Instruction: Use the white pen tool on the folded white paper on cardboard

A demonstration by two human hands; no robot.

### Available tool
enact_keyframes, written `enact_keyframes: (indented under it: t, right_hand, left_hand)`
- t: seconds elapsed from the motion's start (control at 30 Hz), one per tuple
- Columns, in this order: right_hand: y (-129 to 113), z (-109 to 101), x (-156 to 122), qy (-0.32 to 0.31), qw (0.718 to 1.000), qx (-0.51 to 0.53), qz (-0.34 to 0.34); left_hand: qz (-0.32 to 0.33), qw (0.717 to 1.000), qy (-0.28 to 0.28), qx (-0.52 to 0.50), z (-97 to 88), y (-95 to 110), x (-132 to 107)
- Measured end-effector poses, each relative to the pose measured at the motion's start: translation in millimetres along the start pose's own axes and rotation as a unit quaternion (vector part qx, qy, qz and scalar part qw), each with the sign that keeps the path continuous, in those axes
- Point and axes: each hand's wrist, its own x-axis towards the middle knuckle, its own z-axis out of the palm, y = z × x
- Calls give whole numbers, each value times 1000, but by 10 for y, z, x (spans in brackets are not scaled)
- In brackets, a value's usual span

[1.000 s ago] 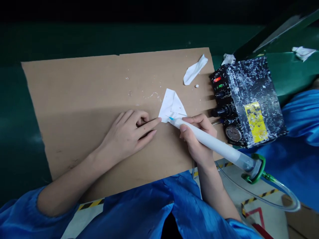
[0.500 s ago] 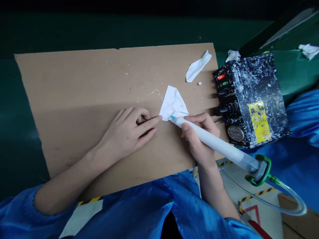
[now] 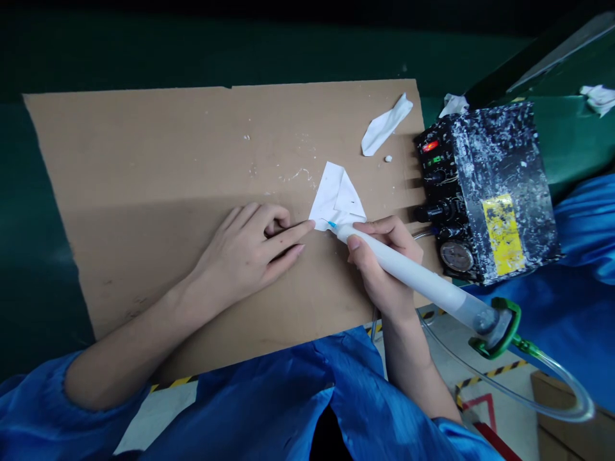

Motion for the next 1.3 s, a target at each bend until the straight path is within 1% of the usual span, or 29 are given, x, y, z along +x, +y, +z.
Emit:
enact_keyframes:
  t: [0.33, 0.63, 0.97, 1.3]
  right_hand:
    - [-19, 3, 0, 5, 1000, 21, 16]
    - [-30, 12, 2, 11, 999, 39, 23]
    - [-35, 13, -7, 17, 999, 35, 30]
    - [-8, 9, 1, 23, 999, 45, 18]
  left_hand:
    - [12, 1000, 27, -9, 17, -5, -5]
    - [9, 999, 27, -16, 23, -2, -4]
    - [6, 999, 26, -18, 28, -1, -5]
    - [7, 999, 28, -15, 29, 1, -5]
